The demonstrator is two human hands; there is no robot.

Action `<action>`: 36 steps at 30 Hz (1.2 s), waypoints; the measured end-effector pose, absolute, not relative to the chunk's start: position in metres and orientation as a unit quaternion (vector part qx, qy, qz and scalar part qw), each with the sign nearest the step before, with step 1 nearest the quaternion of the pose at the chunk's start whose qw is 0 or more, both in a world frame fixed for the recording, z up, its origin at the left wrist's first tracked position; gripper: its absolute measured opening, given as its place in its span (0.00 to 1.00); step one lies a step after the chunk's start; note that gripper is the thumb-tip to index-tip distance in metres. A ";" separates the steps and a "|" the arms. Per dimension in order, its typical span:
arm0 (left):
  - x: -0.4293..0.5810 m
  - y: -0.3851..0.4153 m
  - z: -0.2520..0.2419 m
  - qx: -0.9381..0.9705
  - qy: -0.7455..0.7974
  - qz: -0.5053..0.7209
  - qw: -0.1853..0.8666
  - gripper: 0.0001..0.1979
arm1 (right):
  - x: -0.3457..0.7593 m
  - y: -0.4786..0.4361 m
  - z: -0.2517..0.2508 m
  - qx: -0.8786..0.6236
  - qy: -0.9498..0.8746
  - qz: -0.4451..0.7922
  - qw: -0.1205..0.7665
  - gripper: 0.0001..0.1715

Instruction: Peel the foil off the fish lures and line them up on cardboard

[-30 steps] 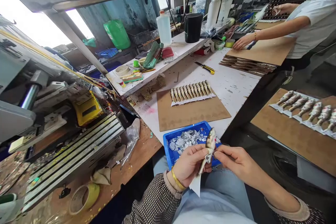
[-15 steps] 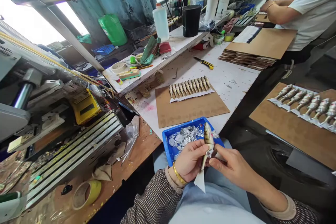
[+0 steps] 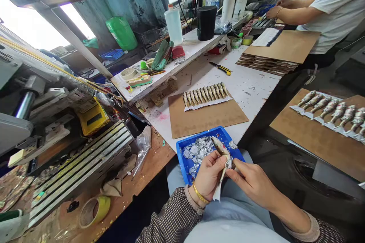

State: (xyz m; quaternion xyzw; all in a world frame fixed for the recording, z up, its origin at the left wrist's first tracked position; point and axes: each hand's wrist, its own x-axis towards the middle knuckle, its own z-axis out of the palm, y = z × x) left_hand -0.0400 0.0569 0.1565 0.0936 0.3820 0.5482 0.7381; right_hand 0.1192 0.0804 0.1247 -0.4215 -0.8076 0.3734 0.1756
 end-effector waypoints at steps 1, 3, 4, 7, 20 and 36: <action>-0.039 0.057 0.156 0.101 0.378 0.559 0.731 0.16 | 0.120 0.080 0.125 -0.429 -0.795 0.395 0.168 0.25; -0.039 0.057 0.155 0.116 0.373 0.578 0.716 0.15 | 0.122 0.080 0.124 -0.445 -0.764 0.440 0.160 0.27; -0.038 0.057 0.154 0.123 0.375 0.584 0.709 0.14 | 0.123 0.081 0.124 -0.450 -0.747 0.463 0.160 0.27; -0.038 0.055 0.152 0.139 0.389 0.589 0.695 0.13 | 0.124 0.083 0.124 -0.458 -0.705 0.511 0.179 0.29; -0.041 0.057 0.159 0.176 0.431 0.567 0.680 0.14 | 0.117 0.090 0.135 -0.455 -0.773 0.405 0.176 0.28; -0.030 0.089 0.173 0.269 0.430 0.544 0.668 0.14 | 0.126 0.109 0.144 -0.408 -0.844 0.162 0.307 0.27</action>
